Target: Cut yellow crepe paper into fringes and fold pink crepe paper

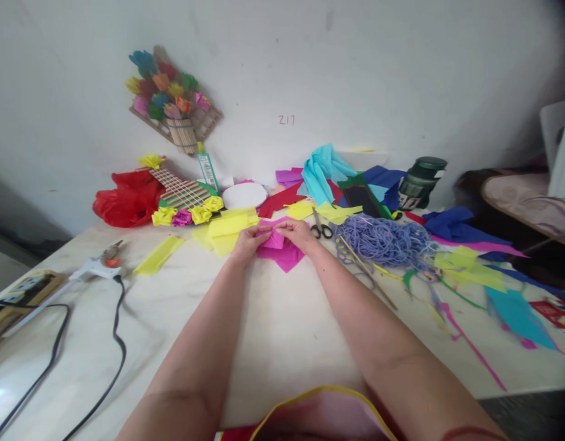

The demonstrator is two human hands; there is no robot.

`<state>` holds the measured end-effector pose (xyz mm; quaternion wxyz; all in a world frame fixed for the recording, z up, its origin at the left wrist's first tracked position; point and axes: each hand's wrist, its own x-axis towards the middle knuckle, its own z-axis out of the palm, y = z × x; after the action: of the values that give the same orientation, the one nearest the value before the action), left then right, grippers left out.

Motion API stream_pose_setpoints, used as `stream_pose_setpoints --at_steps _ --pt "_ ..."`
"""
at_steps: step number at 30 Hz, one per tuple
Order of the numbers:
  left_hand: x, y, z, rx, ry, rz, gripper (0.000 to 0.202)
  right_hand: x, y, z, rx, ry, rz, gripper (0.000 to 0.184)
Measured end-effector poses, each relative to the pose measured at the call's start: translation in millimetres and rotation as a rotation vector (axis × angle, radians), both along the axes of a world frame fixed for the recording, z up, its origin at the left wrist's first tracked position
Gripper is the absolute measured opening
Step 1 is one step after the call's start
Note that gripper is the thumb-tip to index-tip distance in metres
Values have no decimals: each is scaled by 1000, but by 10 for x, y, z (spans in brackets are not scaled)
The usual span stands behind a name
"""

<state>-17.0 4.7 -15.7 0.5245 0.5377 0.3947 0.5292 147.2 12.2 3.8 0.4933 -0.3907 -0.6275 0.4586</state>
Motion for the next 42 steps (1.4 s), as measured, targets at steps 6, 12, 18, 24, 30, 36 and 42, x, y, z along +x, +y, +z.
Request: stream_pose_setpoints --at_steps 6,12,18,24,30,36,42 --pt "-28 27 -5 9 -29 34 35 29 -19 36 -130 -20 137 29" --pt "-18 -2 49 -55 -91 62 35 -4 36 -47 -69 -134 128 41" --pt "-23 -29 83 -74 -139 59 34 40 84 -68 317 -206 44 35" --pt "-14 -60 107 -102 -189 42 34 91 75 -35 423 -304 147 35" --pt "-10 -70 118 -141 -222 16 32 86 87 -68 379 -325 197 36" --pt "-30 -69 112 -173 -237 -41 32 85 77 -50 351 -312 212 28" --pt "-26 -98 143 -207 -244 -75 31 59 112 -96 359 -264 165 11"
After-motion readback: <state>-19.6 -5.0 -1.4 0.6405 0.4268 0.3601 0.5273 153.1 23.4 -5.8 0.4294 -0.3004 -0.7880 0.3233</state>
